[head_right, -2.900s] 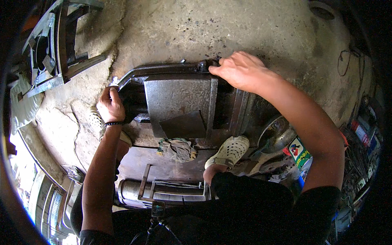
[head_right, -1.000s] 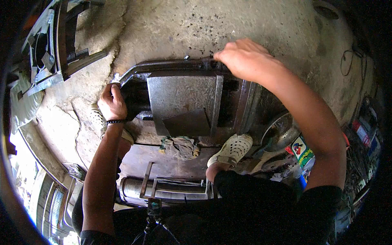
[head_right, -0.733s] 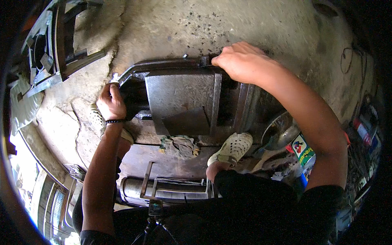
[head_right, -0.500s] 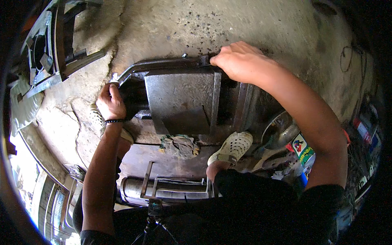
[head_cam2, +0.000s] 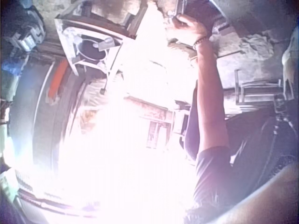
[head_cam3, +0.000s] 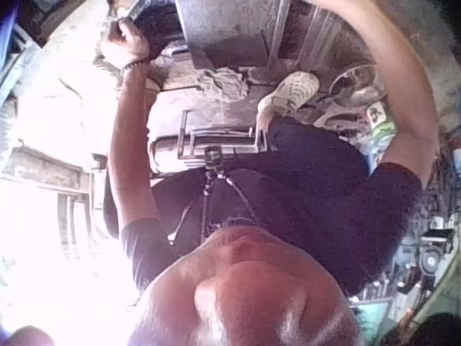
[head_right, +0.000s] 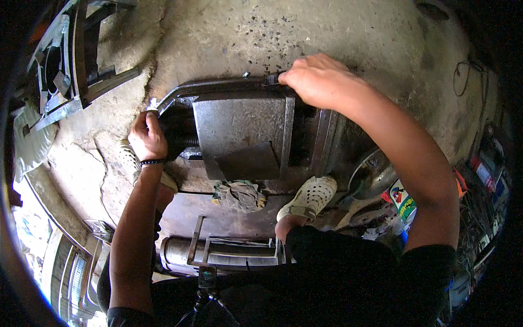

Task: The person sits on the floor and uses a metal scraper to remove debris from a rectangular metal part. They repeatedly scrape the surface and edges, occasionally adjusting the part's position.

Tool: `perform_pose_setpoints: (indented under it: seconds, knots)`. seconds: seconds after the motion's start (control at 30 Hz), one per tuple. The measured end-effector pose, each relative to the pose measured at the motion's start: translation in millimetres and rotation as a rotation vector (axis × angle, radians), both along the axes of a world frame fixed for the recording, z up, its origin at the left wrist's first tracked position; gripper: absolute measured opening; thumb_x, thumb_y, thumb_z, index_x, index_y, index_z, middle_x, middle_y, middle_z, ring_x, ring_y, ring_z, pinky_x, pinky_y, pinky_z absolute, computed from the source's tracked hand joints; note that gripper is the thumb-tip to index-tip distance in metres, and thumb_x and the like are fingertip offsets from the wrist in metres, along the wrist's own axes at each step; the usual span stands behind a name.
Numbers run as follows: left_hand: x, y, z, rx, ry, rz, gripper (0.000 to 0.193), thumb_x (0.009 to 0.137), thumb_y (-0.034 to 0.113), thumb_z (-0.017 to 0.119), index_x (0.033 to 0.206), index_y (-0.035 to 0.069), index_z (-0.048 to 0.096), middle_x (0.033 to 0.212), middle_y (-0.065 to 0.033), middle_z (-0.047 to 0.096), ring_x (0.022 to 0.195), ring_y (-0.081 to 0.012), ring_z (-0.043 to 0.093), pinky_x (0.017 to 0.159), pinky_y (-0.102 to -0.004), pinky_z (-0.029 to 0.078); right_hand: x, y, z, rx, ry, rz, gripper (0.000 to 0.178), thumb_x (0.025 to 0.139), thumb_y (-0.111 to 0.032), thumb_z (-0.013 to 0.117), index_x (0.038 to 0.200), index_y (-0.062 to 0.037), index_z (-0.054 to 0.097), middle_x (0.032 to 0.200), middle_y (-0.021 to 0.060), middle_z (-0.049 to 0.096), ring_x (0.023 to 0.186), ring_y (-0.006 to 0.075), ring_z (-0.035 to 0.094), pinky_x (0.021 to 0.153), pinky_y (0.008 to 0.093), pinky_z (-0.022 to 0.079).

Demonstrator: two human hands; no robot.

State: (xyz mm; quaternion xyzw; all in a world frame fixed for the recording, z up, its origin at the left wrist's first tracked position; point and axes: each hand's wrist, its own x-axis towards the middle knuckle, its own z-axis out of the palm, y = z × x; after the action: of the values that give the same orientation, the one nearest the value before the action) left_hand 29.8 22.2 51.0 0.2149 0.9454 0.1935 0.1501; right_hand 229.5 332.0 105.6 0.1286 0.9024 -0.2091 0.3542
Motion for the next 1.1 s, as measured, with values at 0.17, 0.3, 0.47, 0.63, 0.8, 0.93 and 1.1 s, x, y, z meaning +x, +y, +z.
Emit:
perform_pose_setpoints:
  seconds: [0.17,0.3,0.47,0.63,0.8,0.93,1.1]
  knots:
    - [1.3,-1.3,-0.2,0.001,-0.011,-0.006,0.034,0.095,0.027,0.049,0.093,0.002,0.072,0.079,-0.0196,0.069,0.071,-0.0326,0.068,0.070,-0.0401,0.052,4.1,1.9,-8.6,0.018,-0.033,0.025,0.030,0.092,-0.006,0.056,0.117,-0.0134,0.070,0.102,0.0149,0.072,0.099,0.0329,0.068,0.089,0.0444,0.054]
    - [-1.0,1.2,0.0,0.044,0.018,-0.007,0.032,0.093,0.026,0.049,0.090,0.004,0.071,0.078,-0.0236,0.067,0.073,-0.0432,0.065,0.067,-0.0472,0.051,0.0,5.3,-6.3,0.080,0.024,-0.066,0.025,0.092,-0.009,0.058,0.112,-0.0129,0.071,0.098,0.0156,0.071,0.093,0.0344,0.068,0.084,0.0462,0.054]
    - [0.1,0.9,1.2,0.003,0.001,-0.009,0.034,0.095,0.026,0.048,0.092,0.003,0.072,0.080,-0.0196,0.070,0.073,-0.0335,0.068,0.071,-0.0415,0.052,-4.1,6.9,-1.3,-0.116,-0.110,0.050,0.033,0.094,-0.010,0.053,0.122,-0.0166,0.069,0.117,0.0146,0.068,0.113,0.0358,0.063,0.097,0.0466,0.050]
    - [0.5,-0.3,0.9,-0.016,-0.011,-0.008,0.034,0.095,0.026,0.048,0.092,0.003,0.072,0.079,-0.0188,0.069,0.071,-0.0343,0.067,0.070,-0.0417,0.052,-2.7,3.4,-0.2,0.013,-0.014,0.013,0.035,0.094,-0.008,0.053,0.124,-0.0180,0.068,0.117,0.0150,0.068,0.112,0.0354,0.063,0.097,0.0463,0.050]
    - [-1.8,-0.7,-1.5,-0.010,-0.004,0.003,0.035,0.095,0.027,0.048,0.092,0.002,0.072,0.076,-0.0187,0.069,0.068,-0.0298,0.067,0.067,-0.0391,0.051,-11.2,11.7,2.8,0.014,-0.083,-0.003,0.031,0.093,-0.008,0.055,0.120,-0.0137,0.069,0.110,0.0163,0.070,0.106,0.0366,0.066,0.092,0.0474,0.052]
    - [0.6,-1.3,-2.7,0.029,-0.021,0.016,0.032,0.095,0.027,0.049,0.090,0.004,0.070,0.077,-0.0217,0.067,0.071,-0.0382,0.065,0.067,-0.0449,0.051,-20.4,12.6,5.7,-0.014,-0.066,-0.005,0.032,0.093,-0.007,0.054,0.121,-0.0114,0.068,0.114,0.0182,0.069,0.106,0.0368,0.066,0.093,0.0465,0.053]
    - [0.0,1.2,0.3,-0.002,-0.031,0.034,0.031,0.094,0.029,0.050,0.088,0.004,0.068,0.078,-0.0240,0.066,0.074,-0.0444,0.064,0.069,-0.0502,0.050,-55.9,-8.5,-7.1,-0.127,0.171,0.062,0.038,0.094,-0.008,0.052,0.129,-0.0131,0.064,0.125,0.0179,0.063,0.113,0.0353,0.062,0.097,0.0453,0.050]
